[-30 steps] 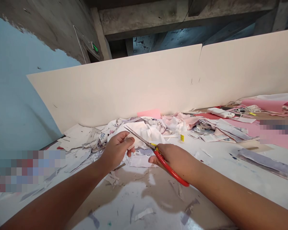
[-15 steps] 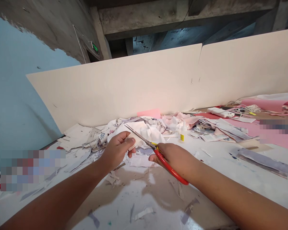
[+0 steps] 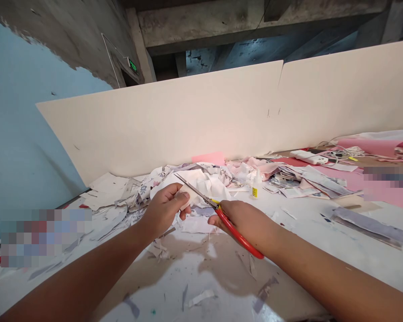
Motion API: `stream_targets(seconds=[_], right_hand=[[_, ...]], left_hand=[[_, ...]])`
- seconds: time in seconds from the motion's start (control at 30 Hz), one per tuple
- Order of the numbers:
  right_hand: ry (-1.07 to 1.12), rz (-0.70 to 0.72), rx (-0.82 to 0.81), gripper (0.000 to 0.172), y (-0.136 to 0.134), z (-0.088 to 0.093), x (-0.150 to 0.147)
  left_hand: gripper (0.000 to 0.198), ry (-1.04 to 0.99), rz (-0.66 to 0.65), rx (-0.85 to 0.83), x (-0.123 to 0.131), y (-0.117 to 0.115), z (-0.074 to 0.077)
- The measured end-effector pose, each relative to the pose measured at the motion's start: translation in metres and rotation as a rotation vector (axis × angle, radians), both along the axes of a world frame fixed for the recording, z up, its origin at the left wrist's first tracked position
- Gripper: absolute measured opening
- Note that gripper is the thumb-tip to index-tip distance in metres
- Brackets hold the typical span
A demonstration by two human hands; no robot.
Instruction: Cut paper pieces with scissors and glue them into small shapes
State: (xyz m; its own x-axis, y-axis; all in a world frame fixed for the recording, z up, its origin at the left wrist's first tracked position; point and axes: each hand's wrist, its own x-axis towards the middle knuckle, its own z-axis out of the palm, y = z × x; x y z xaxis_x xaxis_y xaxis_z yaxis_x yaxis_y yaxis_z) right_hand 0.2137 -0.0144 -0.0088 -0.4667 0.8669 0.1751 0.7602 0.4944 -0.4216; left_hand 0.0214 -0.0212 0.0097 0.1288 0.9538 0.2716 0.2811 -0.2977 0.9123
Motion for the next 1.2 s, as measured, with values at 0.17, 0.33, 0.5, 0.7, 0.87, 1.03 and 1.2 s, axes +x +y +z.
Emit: stream_targets(seconds=[0.17,0.33,0.5,0.7,0.87,1.03,1.2], right_hand=[[0.000,-0.004,-0.017,0.036,0.001,0.000,-0.001],[0.007,-0.009,-0.017,0.035,0.001,-0.001,0.000],[0.010,0.006,0.006,0.034,0.002,-0.002,0.001],[0.016,0.010,0.017,0.035,0.002,0.000,0.000],[-0.015,-0.008,0.017,0.039,0.001,0.000,0.000],[-0.027,-0.027,0.036,0.042,0.001,0.002,0.000],[-0.054,-0.226,0.087,0.039,0.012,0.001,0.003]], left_hand=[[0.015,-0.015,-0.006,-0.002,0.000,0.000,0.000],[0.016,-0.018,-0.009,0.004,0.000,0.000,0.000],[0.015,-0.018,-0.002,-0.002,0.000,0.000,0.000],[0.015,-0.018,-0.015,0.009,-0.001,0.000,0.000],[0.018,-0.017,-0.018,0.018,-0.001,0.000,0.000],[0.019,-0.015,-0.025,0.008,-0.002,0.002,-0.002],[0.017,-0.065,-0.074,-0.049,-0.004,0.008,-0.004]])
